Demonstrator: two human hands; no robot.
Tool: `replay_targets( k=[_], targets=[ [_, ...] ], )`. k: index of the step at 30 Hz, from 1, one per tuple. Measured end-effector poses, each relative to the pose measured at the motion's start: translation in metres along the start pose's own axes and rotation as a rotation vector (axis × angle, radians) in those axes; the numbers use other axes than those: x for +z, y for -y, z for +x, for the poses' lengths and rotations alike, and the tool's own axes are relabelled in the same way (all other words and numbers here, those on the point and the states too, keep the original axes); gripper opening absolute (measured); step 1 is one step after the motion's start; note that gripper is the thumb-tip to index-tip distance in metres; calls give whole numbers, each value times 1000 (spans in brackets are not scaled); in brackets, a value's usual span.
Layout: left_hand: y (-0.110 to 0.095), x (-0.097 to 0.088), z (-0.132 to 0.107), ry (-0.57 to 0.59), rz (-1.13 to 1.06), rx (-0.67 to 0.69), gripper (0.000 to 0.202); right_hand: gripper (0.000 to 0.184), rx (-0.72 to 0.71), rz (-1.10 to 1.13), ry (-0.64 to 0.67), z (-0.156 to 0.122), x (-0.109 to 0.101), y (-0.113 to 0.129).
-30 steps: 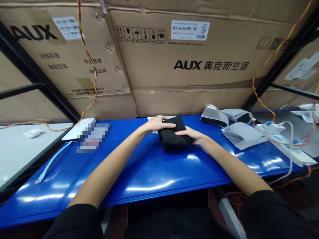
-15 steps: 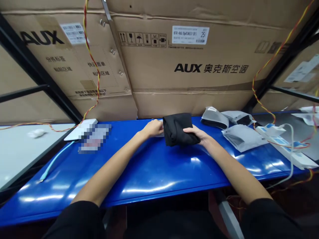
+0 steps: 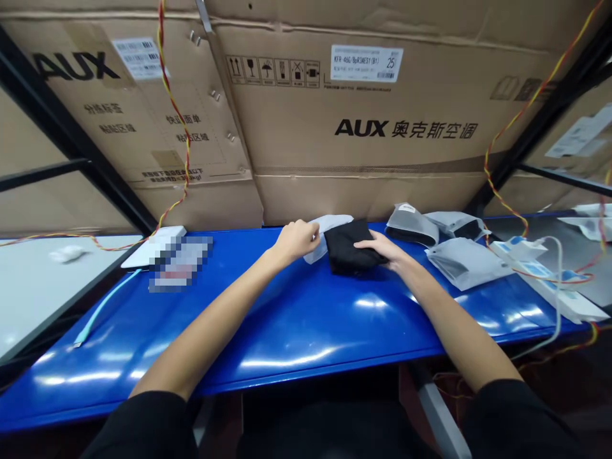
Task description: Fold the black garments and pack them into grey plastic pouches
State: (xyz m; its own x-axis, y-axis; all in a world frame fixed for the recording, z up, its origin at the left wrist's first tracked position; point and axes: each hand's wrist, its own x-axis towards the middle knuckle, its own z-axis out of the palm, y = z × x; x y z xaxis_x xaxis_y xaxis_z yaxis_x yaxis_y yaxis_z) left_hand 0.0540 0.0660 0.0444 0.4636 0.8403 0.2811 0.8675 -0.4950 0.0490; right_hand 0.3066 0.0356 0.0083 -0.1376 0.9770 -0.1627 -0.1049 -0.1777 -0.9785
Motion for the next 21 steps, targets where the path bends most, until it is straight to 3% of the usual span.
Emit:
replay_targets(
  k=[3,9,14,16,21],
  targets=[
    [-11,3,-1,15,-10,22,18,45,-39,10,-50,1,7,-2],
    [-18,7,-2,-35,-67,58,21,42,12,-116,84,-1,7,3],
    [-16,0,-2,-39,-147,74,23,54,24,-135,161,-6,3,9],
    [-18,-4,-2,-21,-128,109,22,55,-7,-97,138,-6,6,8],
    [-17,-5,-5,21,-95,150,26,54,-50,50,-58,0,20,-4]
  ],
)
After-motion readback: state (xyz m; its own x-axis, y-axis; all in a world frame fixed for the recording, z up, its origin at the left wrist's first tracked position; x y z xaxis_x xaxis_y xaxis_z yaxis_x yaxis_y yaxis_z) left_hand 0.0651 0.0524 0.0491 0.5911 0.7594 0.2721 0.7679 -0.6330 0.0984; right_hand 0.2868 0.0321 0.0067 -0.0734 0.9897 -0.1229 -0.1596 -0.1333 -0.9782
